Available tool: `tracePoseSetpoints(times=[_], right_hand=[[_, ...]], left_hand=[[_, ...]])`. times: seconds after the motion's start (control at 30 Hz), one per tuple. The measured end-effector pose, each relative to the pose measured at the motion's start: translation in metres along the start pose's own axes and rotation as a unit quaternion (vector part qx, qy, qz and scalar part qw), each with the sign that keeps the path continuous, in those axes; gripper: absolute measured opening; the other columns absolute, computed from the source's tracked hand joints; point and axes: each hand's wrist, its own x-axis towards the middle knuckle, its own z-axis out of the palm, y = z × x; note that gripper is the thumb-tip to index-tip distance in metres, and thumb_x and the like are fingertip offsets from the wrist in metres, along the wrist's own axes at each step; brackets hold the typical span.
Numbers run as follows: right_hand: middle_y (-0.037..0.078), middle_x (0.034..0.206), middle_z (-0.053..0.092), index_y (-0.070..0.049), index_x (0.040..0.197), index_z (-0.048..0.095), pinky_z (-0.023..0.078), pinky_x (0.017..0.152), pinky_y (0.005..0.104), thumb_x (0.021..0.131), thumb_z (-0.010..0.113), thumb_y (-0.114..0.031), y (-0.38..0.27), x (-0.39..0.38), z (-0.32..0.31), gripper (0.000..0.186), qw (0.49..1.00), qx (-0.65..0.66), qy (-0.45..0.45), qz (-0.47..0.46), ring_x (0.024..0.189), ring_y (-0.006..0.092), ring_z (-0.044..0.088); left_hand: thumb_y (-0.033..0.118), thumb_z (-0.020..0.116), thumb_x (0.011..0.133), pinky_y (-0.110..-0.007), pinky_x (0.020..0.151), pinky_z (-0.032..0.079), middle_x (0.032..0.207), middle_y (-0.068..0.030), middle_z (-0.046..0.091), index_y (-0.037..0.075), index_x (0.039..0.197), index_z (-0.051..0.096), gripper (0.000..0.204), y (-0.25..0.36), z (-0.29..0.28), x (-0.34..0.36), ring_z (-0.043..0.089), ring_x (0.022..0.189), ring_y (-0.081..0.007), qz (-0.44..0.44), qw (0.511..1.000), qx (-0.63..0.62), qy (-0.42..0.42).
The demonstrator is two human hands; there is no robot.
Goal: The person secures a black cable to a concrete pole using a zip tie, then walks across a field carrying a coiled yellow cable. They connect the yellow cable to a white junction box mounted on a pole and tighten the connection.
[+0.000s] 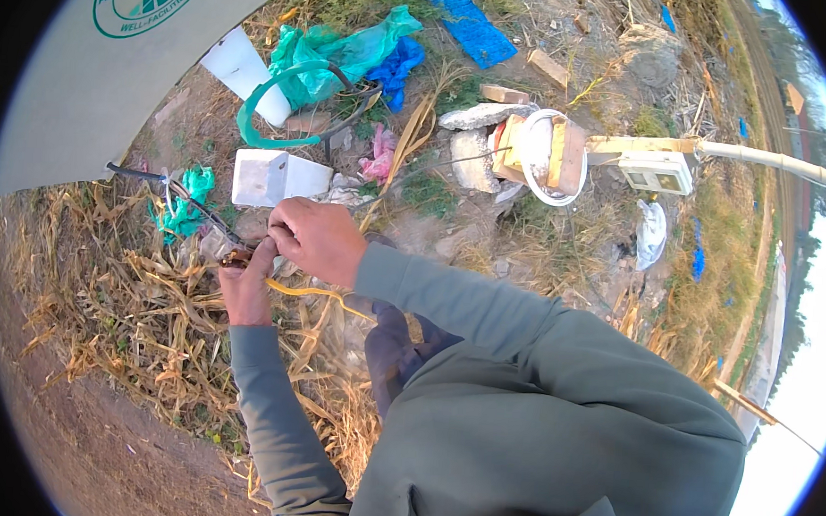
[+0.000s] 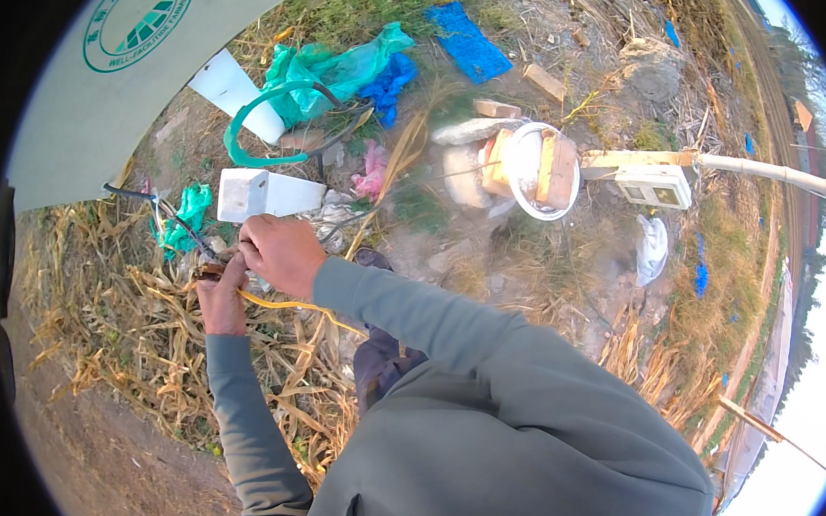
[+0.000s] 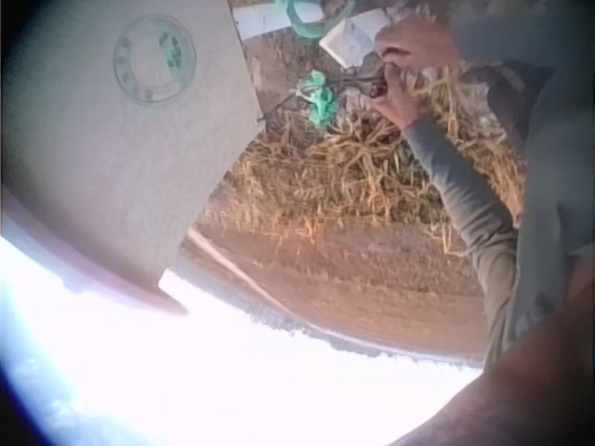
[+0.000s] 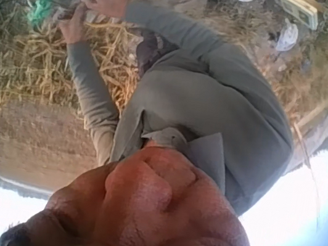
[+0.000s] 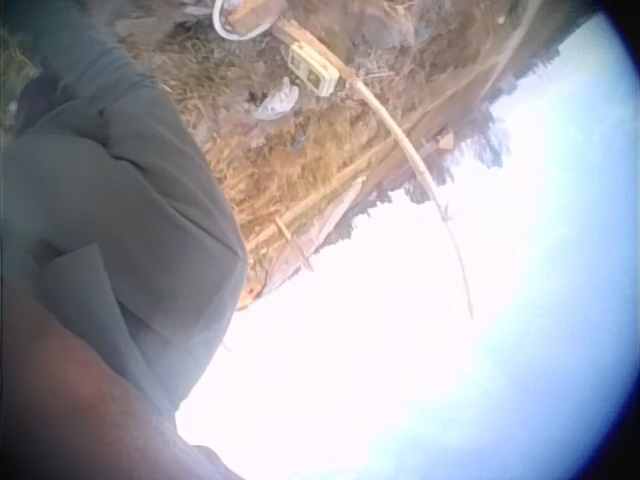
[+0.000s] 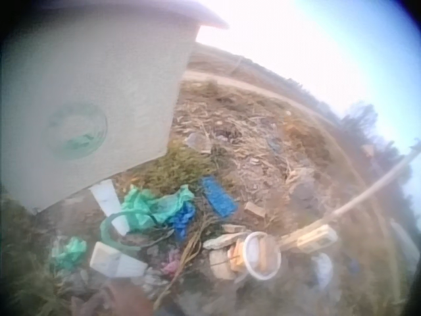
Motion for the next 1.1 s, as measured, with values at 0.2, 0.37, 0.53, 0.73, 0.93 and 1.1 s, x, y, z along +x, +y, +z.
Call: tracePoseSetpoints(times=[0.2, 0.37, 0.53, 0.73, 0.93, 1.1], right_hand=[[0.015, 0.091, 0.065, -0.005, 0.098, 0.06, 0.05, 0.069, 0.0463, 0.095, 0.061, -0.02, 0.003, 0.004, -0.008, 0.015, 0.999, 0.02, -0.042, -0.015, 0.082, 0.0373, 0.065], [0.015, 0.09, 0.066, -0.003, 0.099, 0.062, 0.05, 0.07, 0.041, 0.094, 0.065, -0.013, 0.003, 0.006, -0.013, 0.012, 0.998, 0.029, -0.047, -0.016, 0.082, 0.0333, 0.065], [0.014, 0.086, 0.065, -0.002, 0.1, 0.062, 0.05, 0.068, 0.0374, 0.094, 0.064, -0.011, 0.0, -0.001, -0.014, 0.011, 0.998, 0.042, -0.041, -0.003, 0.078, 0.0287, 0.065], [0.009, 0.081, 0.063, 0.0, 0.101, 0.06, 0.049, 0.066, 0.0321, 0.098, 0.061, -0.012, -0.004, -0.003, -0.018, 0.012, 0.996, 0.078, -0.026, 0.03, 0.073, 0.0172, 0.062], [-0.001, 0.084, 0.06, -0.001, 0.101, 0.06, 0.047, 0.064, 0.0242, 0.101, 0.059, -0.016, 0.003, 0.007, -0.017, 0.015, 0.974, 0.184, -0.048, 0.121, 0.073, 0.0057, 0.055], [0.005, 0.085, 0.065, 0.0, 0.102, 0.062, 0.048, 0.066, 0.0291, 0.096, 0.063, -0.016, 0.009, 0.005, -0.011, 0.016, 0.975, 0.192, -0.054, 0.099, 0.074, 0.0104, 0.059]], left_hand=[[0.011, 0.072, 0.09, -0.024, 0.059, 0.032, 0.075, 0.0054, 0.059, 0.004, 0.087, 0.07, 0.008, 0.0, -0.003, -0.016, 0.046, 0.066, -0.0047, 0.038, 0.99, -0.115, -0.078], [0.011, 0.074, 0.088, -0.025, 0.057, 0.033, 0.071, 0.0041, 0.059, 0.005, 0.086, 0.07, 0.007, -0.007, -0.001, -0.022, 0.047, 0.062, -0.006, 0.02, 0.995, -0.081, -0.047], [0.009, 0.075, 0.087, -0.024, 0.054, 0.032, 0.073, 0.004, 0.061, 0.002, 0.094, 0.074, 0.01, 0.015, -0.004, 0.007, 0.047, 0.06, -0.0055, -0.002, 0.997, -0.075, -0.007], [0.011, 0.072, 0.09, -0.024, 0.055, 0.033, 0.078, 0.0022, 0.065, 0.001, 0.097, 0.074, 0.012, -0.003, 0.007, -0.022, 0.046, 0.061, -0.0048, 0.049, 0.987, -0.152, 0.02], [0.015, 0.072, 0.092, -0.025, 0.057, 0.036, 0.083, 0.0011, 0.066, 0.002, 0.105, 0.069, 0.018, 0.001, 0.016, -0.015, 0.046, 0.063, -0.0066, 0.053, 0.976, -0.21, -0.018], [0.013, 0.072, 0.093, -0.025, 0.059, 0.04, 0.086, 0.0011, 0.064, 0.005, 0.106, 0.066, 0.016, 0.0, 0.019, -0.012, 0.049, 0.066, -0.0075, 0.003, 0.973, -0.229, -0.028]])
